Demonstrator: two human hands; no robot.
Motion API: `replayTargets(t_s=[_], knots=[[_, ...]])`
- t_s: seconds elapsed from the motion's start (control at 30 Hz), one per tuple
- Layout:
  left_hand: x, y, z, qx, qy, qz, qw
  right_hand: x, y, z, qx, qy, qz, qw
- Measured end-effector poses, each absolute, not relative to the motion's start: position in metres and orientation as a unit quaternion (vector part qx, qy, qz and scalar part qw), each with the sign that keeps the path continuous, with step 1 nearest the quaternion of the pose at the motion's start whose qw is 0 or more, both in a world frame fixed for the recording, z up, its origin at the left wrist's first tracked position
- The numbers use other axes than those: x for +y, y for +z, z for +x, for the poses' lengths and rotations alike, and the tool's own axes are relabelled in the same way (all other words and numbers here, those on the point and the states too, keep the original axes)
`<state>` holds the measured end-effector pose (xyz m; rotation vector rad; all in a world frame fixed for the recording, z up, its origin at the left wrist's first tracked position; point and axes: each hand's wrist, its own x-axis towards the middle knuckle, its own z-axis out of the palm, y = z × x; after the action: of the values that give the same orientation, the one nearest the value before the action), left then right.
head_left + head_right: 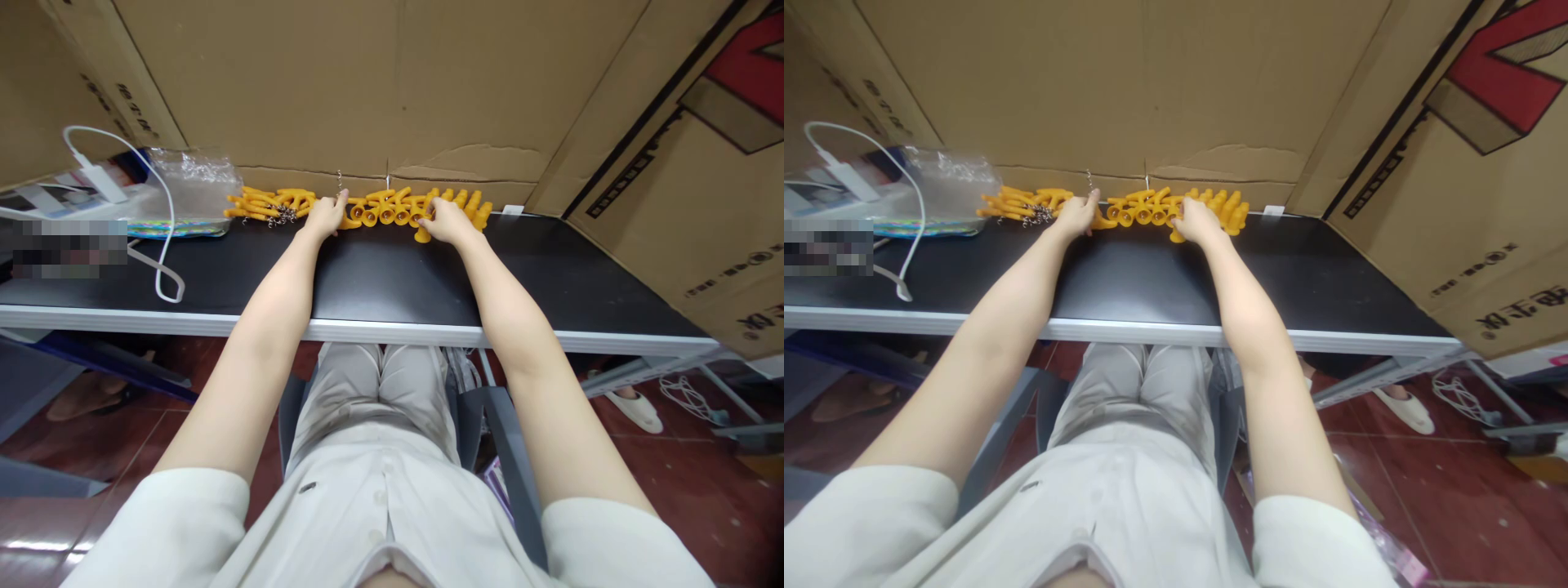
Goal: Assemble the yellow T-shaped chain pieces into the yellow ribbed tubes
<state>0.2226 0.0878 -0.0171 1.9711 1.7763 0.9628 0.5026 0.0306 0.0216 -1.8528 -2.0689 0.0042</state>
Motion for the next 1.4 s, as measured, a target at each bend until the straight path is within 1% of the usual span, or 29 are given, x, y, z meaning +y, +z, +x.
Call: replayTargets(t_s=[0.17,0.37,0.5,0.7,0.9,1.27,1.4], knots=[[0.081,-0.018,0.224,0.625,0.289,0.711,0.140,0.044,0.011,0.508,-0.739,-0.002,-0.642,0.203],[0.078,-0.014,0.229,0.650,0.245,0.719,0.031,0.047,0.007,0.508,-0.736,0.014,-0.649,0.189],[0.069,-0.007,0.239,0.661,0.231,0.714,-0.012,0.039,0.010,0.503,-0.730,0.018,-0.659,0.181],[0.061,-0.002,0.249,0.634,0.246,0.733,-0.025,0.037,0.012,0.501,-0.756,-0.006,-0.626,0.191],[0.052,0.003,0.254,0.628,0.187,0.754,-0.038,0.032,0.017,0.497,-0.765,-0.031,-0.610,0.205],[0.052,0.004,0.259,0.547,0.216,0.808,-0.027,0.022,0.024,0.496,-0.739,-0.075,-0.648,0.170],[0.049,0.005,0.261,0.535,0.212,0.817,-0.016,0.024,0.023,0.497,-0.758,-0.064,-0.624,0.177]])
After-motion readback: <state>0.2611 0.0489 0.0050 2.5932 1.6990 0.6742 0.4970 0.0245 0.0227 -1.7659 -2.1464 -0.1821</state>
